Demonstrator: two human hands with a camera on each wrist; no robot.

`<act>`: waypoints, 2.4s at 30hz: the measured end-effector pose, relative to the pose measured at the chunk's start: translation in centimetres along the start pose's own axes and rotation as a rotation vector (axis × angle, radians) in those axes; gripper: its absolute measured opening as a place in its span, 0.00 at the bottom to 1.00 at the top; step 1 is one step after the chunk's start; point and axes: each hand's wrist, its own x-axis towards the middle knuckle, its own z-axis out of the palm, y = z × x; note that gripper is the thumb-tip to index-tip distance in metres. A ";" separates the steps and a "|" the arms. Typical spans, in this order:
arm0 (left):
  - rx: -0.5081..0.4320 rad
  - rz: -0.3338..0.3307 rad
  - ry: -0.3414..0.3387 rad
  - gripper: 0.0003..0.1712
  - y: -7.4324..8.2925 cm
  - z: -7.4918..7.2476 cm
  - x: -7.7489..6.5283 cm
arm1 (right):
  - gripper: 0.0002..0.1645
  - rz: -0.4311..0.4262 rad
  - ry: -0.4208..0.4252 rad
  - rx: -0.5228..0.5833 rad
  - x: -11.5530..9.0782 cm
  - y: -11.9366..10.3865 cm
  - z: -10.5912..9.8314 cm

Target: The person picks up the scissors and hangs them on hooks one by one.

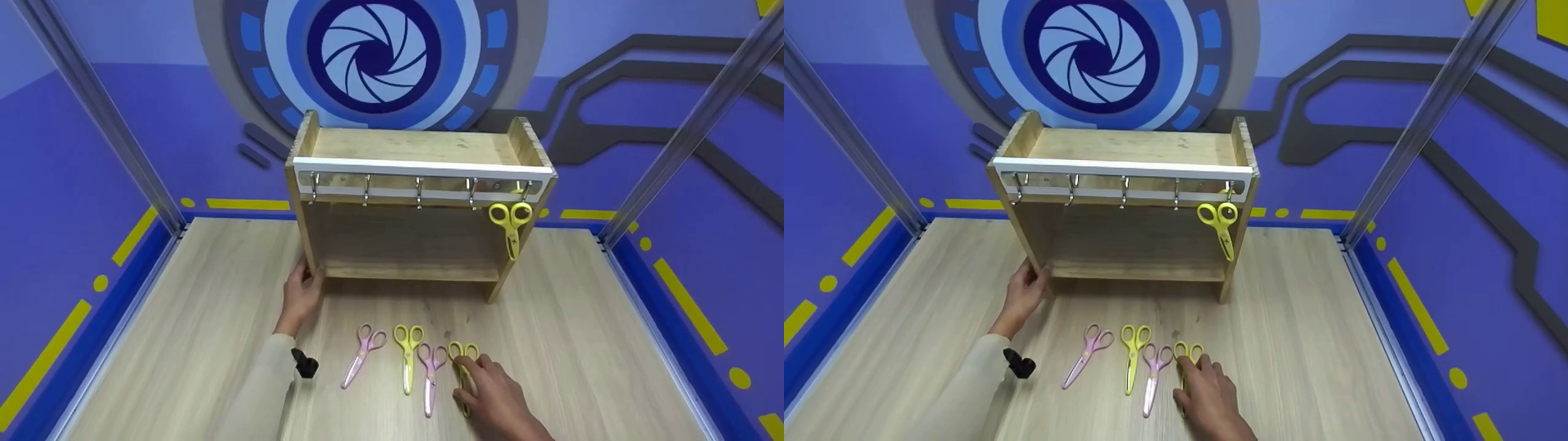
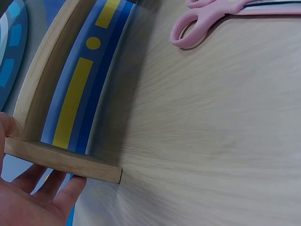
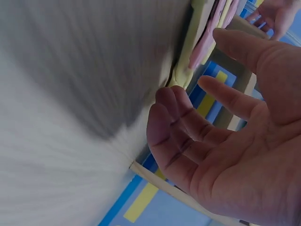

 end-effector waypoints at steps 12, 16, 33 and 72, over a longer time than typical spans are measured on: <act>0.019 0.002 0.016 0.34 -0.1 0.1 0.1 | 0.30 0.051 -0.027 0.015 0.0 0.1 0.6; 0.023 -0.004 0.015 0.34 -0.1 0.2 0.1 | 0.31 0.032 -0.021 0.016 -0.3 0.5 0.4; 0.037 0.006 0.018 0.34 0.1 0.1 0.1 | 0.22 0.103 0.024 0.009 -0.1 3.9 -1.0; 0.014 -0.001 0.011 0.33 -0.2 0.0 0.0 | 0.10 0.095 0.102 0.007 0.8 4.9 -0.8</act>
